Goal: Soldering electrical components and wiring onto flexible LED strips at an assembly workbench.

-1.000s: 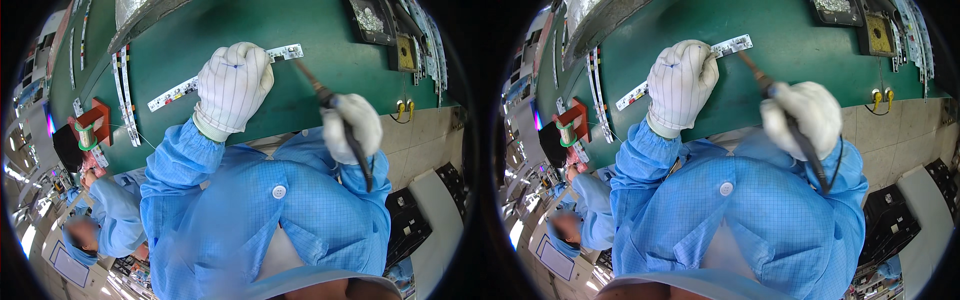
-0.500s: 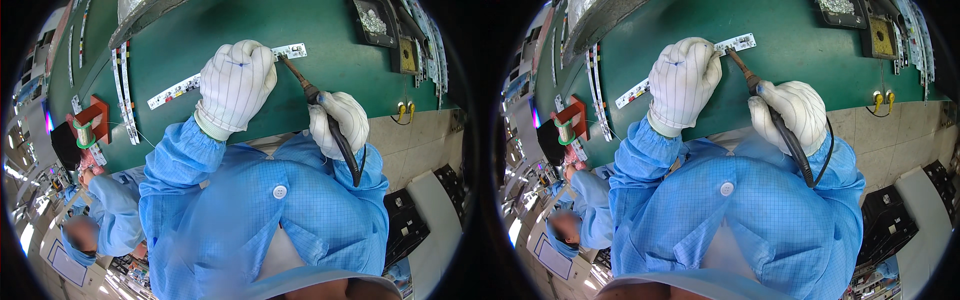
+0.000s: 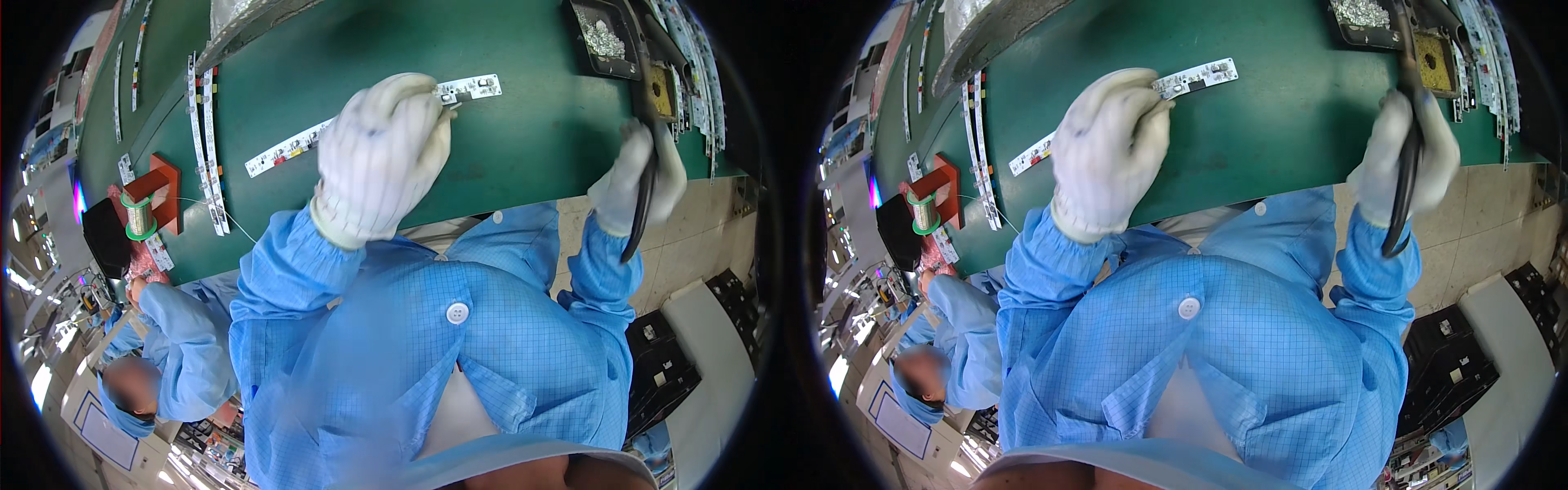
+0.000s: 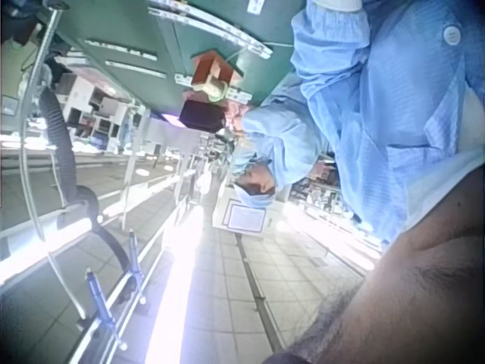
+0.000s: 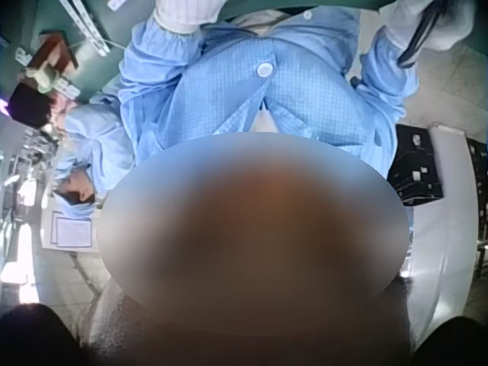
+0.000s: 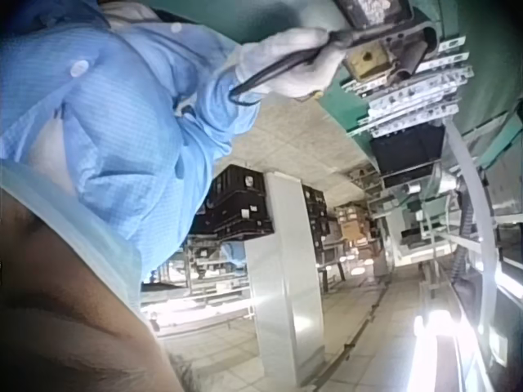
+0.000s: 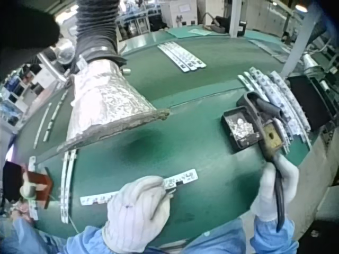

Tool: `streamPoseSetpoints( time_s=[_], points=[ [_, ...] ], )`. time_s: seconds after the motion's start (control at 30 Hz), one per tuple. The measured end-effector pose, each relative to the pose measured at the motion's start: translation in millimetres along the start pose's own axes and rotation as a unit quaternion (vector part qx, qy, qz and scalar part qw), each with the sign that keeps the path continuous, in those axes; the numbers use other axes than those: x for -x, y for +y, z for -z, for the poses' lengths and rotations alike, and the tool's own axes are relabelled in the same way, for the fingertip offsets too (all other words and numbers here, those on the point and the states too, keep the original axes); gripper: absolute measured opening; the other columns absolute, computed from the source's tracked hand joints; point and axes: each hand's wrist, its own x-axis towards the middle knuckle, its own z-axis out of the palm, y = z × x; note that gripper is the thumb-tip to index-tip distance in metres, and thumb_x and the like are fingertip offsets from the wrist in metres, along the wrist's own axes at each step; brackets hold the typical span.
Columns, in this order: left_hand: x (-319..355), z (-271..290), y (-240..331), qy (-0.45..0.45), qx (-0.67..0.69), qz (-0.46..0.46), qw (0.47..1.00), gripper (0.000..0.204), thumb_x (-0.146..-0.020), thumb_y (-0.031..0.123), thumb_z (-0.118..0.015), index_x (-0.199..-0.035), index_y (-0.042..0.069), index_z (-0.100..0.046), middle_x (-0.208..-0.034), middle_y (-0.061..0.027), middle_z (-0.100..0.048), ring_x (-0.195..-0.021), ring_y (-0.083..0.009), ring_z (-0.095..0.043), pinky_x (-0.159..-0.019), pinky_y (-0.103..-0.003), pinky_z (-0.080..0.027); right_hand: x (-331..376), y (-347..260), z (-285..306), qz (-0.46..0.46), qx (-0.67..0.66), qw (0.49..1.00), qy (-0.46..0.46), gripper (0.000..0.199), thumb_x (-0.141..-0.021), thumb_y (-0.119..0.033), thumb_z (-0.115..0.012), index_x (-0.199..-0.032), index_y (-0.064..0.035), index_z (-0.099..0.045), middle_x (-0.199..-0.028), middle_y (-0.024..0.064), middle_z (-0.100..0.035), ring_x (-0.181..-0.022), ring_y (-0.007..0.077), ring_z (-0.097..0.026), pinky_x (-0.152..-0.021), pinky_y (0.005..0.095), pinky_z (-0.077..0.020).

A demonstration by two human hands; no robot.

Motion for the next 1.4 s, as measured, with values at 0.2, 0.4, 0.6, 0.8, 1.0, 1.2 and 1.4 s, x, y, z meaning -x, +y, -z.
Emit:
streamPoseSetpoints(
  time_s=[0.2, 0.4, 0.6, 0.8, 1.0, 1.2, 1.4],
  points=[
    [35, 69, -9, 0.09, 0.011, 0.179, 0.98, 0.014, -0.075, -0.006, -0.069, -0.086, 0.001, -0.069, -0.1, -0.0168, -0.066, -0.084, -0.0256, -0.067, -0.072, -0.032, -0.054, 0, -18, -10, -0.138, -0.105, 0.983, -0.058, 0.031, -0.097, -0.011, -0.057, -0.124, 0.0046, -0.056, -0.101, 0.0172, -0.066, -0.078, 0.015, -0.065, -0.065, 0.0246, -0.0521],
    [88, 107, -58, 0.134, 0.096, 0.521, 0.837, 0.025, -0.097, 0.023, -0.056, -0.104, -0.001, -0.061, -0.08, -0.0056, -0.058, -0.066, -0.0133, -0.053, -0.058, -0.031, -0.043, -3, -37, -41, 0.011, 0.021, 0.976, -0.215, 0.019, -0.092, -0.008, -0.065, -0.11, -0.0018, -0.062, -0.089, 0.0113, -0.068, -0.076, 0.0166, -0.066, -0.066, 0.0265, -0.051],
    [81, 100, -63, 0.08, 0.16, 0.59, 0.787, 0.038, -0.094, 0.03, -0.061, -0.107, -0.004, -0.051, -0.087, -0.0144, -0.062, -0.066, -0.0184, -0.064, -0.059, -0.026, -0.051, -3, -41, -61, 0.063, 0.029, 0.959, -0.275, 0.024, -0.083, -0.002, -0.07, -0.105, -0.0052, -0.06, -0.089, 0.0105, -0.067, -0.074, 0.0246, -0.067, -0.068, 0.0312, -0.0525],
    [108, 93, -73, 0.257, 0.462, 0.472, 0.706, 0.019, -0.093, 0.005, -0.061, -0.106, 0.004, -0.048, -0.098, -0.01, -0.058, -0.081, -0.021, -0.067, -0.07, -0.034, -0.058, 12, -48, -45, -0.07, -0.122, 0.96, -0.241, 0.036, -0.083, 0.006, -0.069, -0.114, -0.003, -0.052, -0.096, 0.0109, -0.068, -0.082, 0.0136, -0.067, -0.072, 0.0263, -0.0546],
    [112, 103, -72, 0.26, 0.522, 0.441, 0.682, 0.018, -0.093, 0.005, -0.061, -0.107, 0.007, -0.05, -0.101, -0.0074, -0.06, -0.088, -0.019, -0.064, -0.075, -0.034, -0.057, 21, -50, -37, -0.053, -0.175, 0.965, -0.188, 0.038, -0.084, 0.008, -0.068, -0.115, -0.0023, -0.05, -0.101, 0.014, -0.067, -0.089, 0.0161, -0.066, -0.076, 0.0272, -0.0544],
    [115, 124, -61, 0.284, 0.562, 0.436, 0.643, 0.019, -0.093, 0.004, -0.06, -0.109, 0.007, -0.051, -0.103, -0.0084, -0.06, -0.089, -0.0197, -0.063, -0.075, -0.033, -0.057, 19, -58, -39, -0.026, -0.194, 0.963, -0.186, 0.036, -0.083, 0.008, -0.069, -0.113, -0.0026, -0.052, -0.101, 0.0138, -0.067, -0.089, 0.0176, -0.066, -0.078, 0.0284, -0.0545],
    [137, 201, -58, 0.333, 0.564, 0.424, 0.626, 0.023, -0.089, 0.001, -0.059, -0.11, 0.009, -0.056, -0.105, -0.0072, -0.06, -0.095, -0.0194, -0.061, -0.074, -0.035, -0.054, 27, -52, -47, 0.037, -0.095, 0.946, -0.307, 0.023, -0.082, 0.008, -0.068, -0.101, 0.0, -0.06, -0.094, 0.01, -0.066, -0.081, 0.017, -0.066, -0.073, 0.028, -0.0538]
  ],
)
